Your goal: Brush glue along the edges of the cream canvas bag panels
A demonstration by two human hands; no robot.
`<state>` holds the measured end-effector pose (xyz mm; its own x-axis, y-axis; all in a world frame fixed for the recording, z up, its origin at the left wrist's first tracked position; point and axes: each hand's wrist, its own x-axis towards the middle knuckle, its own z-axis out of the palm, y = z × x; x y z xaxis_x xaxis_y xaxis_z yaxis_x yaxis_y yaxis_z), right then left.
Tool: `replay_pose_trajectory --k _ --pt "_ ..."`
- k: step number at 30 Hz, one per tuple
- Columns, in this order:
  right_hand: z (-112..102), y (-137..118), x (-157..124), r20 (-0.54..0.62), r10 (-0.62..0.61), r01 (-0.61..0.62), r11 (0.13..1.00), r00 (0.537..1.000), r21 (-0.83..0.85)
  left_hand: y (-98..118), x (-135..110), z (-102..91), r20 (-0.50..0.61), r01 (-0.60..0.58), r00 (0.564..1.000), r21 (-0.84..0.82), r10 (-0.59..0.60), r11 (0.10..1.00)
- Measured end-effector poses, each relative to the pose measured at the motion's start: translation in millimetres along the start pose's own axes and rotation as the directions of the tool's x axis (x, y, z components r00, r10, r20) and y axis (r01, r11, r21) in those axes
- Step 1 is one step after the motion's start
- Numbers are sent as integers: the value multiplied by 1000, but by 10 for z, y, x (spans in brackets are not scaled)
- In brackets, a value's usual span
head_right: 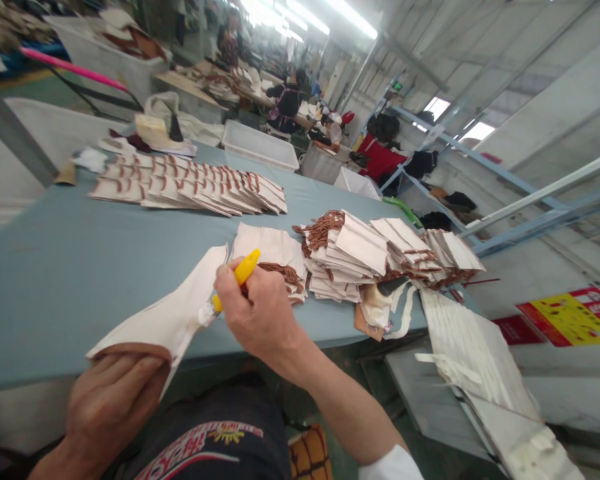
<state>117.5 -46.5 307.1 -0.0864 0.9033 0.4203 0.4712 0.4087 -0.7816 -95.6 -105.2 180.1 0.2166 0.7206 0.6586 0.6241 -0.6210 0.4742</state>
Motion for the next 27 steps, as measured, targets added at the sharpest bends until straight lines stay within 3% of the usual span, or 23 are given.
replay_pose_trajectory --k 3,5,7,9,11,13,16,18,21,24,27 --pt "-45 -49 -132 -98 -192 187 981 977 -50 71 45 -18 -17 134 991 -81 -136 988" --pt "-62 -29 -272 -186 -313 312 949 931 -38 112 107 -46 -4 306 951 -165 -310 938" --pt "-54 32 -401 -219 -397 401 915 891 -27 122 174 -77 30 508 854 -260 -519 821" --pt "-21 104 -479 -207 -414 426 905 886 10 95 226 -106 111 659 737 -335 -666 673" --pt "23 158 -488 -213 -398 419 906 892 61 50 252 -131 230 728 672 -382 -704 570" --pt "50 179 -436 -201 -413 433 899 888 71 14 253 -146 344 758 642 -420 -685 499" --pt "29 171 -334 -152 -522 524 851 839 -26 9 230 -150 445 800 560 -509 -699 317" --pt "-18 160 -305 -212 -565 564 823 797 -69 26 213 -151 497 808 504 -559 -706 184" --pt "-69 168 -313 -248 -538 538 840 805 -74 52 216 -170 516 794 487 -598 -704 111" --pt "-50 212 -283 -76 -488 476 869 869 -134 81 267 -197 488 775 512 -617 -707 136" --pt "8 265 -199 69 -458 462 864 886 -198 94 333 -203 422 747 543 -638 -726 187"
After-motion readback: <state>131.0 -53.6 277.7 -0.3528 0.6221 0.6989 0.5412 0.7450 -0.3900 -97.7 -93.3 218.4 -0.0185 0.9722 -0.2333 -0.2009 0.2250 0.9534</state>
